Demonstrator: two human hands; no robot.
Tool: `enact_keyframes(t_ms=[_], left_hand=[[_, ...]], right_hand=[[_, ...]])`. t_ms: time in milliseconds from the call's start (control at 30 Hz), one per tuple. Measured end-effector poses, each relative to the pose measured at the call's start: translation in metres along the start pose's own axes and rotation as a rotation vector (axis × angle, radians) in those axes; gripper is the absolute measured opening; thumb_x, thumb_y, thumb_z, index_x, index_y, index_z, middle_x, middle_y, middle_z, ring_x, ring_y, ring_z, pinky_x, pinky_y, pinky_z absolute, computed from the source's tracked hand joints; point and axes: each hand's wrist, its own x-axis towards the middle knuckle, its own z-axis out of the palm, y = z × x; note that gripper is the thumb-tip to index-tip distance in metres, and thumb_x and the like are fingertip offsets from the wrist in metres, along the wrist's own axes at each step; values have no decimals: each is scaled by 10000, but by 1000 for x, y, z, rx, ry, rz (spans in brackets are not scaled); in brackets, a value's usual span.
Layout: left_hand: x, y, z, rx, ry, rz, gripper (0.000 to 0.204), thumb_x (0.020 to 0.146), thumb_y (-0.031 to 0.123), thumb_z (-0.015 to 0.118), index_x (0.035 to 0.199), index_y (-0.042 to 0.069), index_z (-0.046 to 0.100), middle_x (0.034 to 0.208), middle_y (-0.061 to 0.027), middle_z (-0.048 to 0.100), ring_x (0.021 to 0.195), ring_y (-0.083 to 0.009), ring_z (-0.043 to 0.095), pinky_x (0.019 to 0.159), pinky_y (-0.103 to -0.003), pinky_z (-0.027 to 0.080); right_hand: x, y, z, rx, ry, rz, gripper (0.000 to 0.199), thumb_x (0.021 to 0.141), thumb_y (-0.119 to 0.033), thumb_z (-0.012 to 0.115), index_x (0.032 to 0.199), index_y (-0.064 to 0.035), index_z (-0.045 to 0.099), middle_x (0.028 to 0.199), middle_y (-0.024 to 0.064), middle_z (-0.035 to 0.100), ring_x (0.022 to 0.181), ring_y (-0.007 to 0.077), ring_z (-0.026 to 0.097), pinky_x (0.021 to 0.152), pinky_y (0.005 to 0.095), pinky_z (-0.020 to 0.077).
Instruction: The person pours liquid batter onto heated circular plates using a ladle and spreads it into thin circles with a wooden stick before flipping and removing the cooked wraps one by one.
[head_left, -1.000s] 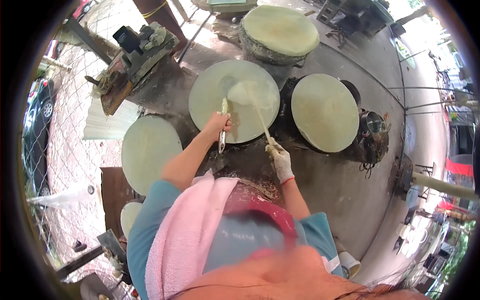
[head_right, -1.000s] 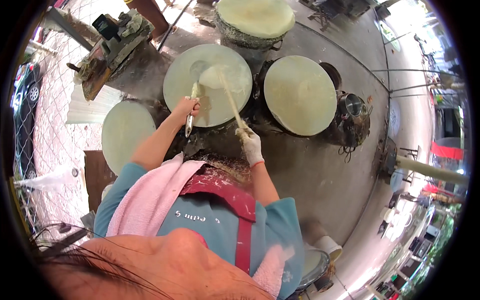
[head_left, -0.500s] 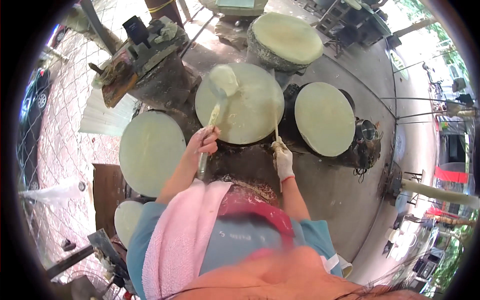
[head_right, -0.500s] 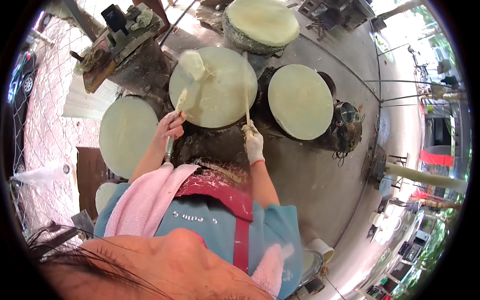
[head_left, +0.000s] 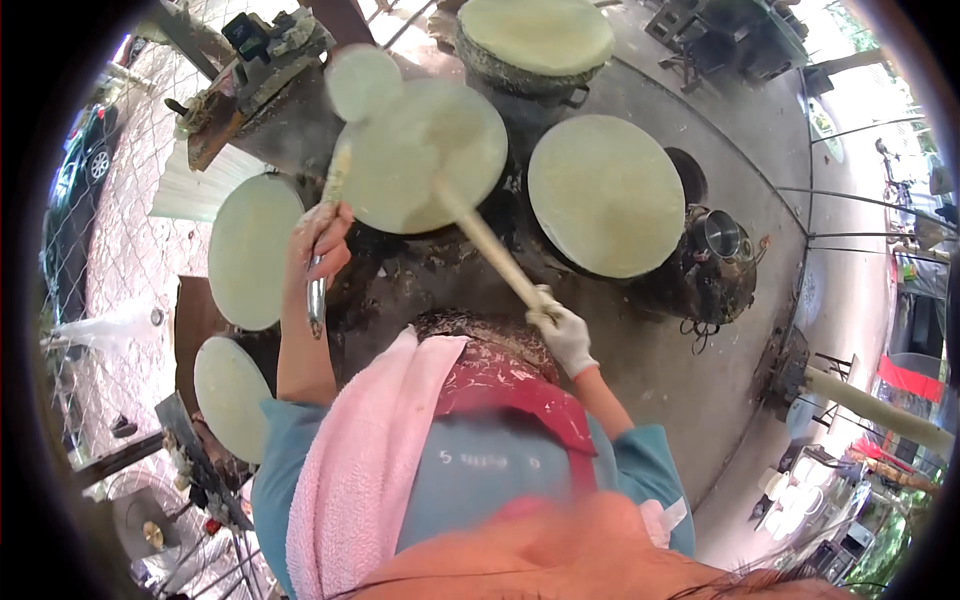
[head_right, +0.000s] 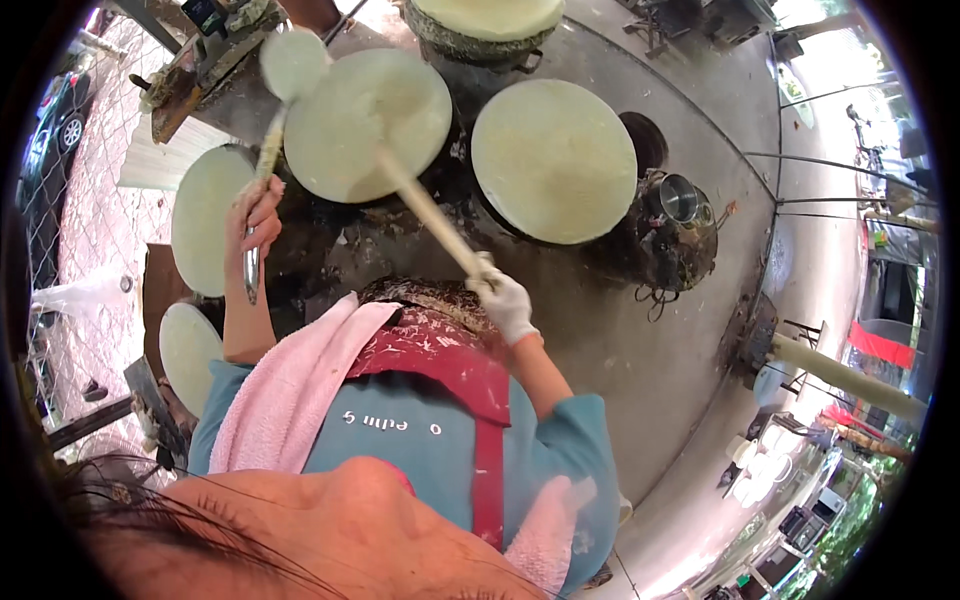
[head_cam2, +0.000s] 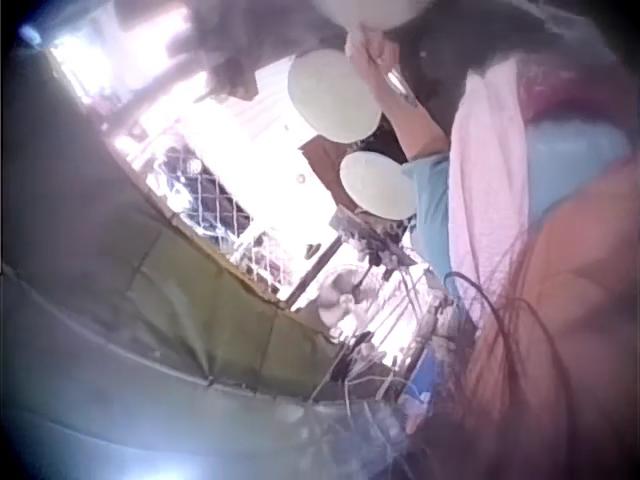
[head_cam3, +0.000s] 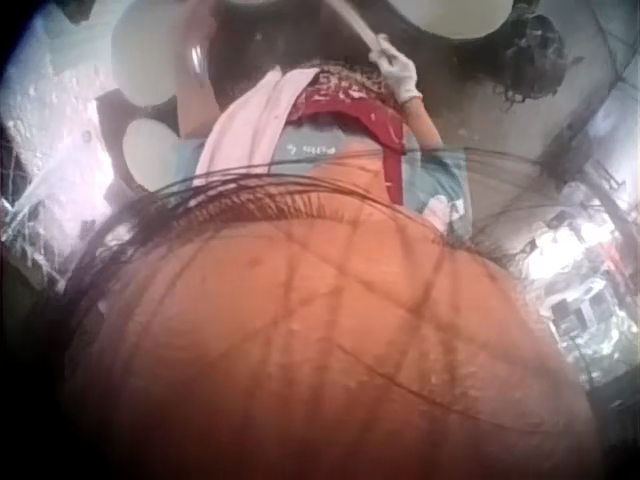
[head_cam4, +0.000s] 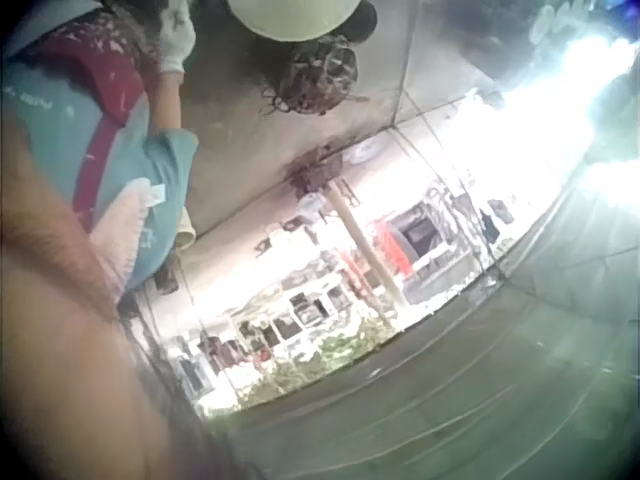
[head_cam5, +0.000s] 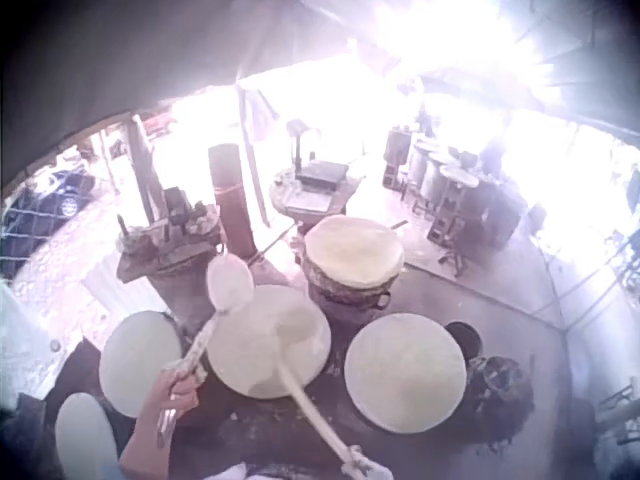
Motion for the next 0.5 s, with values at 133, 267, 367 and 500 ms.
enact_keyframes(t_ms=[133,267,367,500], left_hand=[[-19,-18,39,-149,-101,192,260,991,188,365,1002,-47,478,562,31,350,265,-49,281,279,-194,204],[-21,-44,64,-621,-174,-91,287,988,147,337,1038,-119,433,619,1,384,301,-57,323,291,-185,269],[-26,-76,69,-609,-92,-137,275,974,128,362,1046,-126,439,642,4,391,336,-39,345,310,-171,277],[-28,-95,73,-670,-110,-170,314,990,130,323,1079,-160,404,657,-23,404,353,-64,398,329,-186,331]], right_hand=[[-93,64,-55,-22,192,41,442,822,-110,634,1255,-116,548,890,106,676,772,178,664,715,265,502],[-158,93,-75,-58,193,148,433,822,-107,628,1248,-93,556,1056,113,657,891,190,660,765,272,504],[-183,92,-80,25,238,196,434,817,-97,637,1242,-59,556,1176,114,615,997,185,634,822,263,493],[-204,83,-79,132,295,260,426,820,-99,657,1221,2,554,1221,107,596,1071,160,601,874,251,472]])
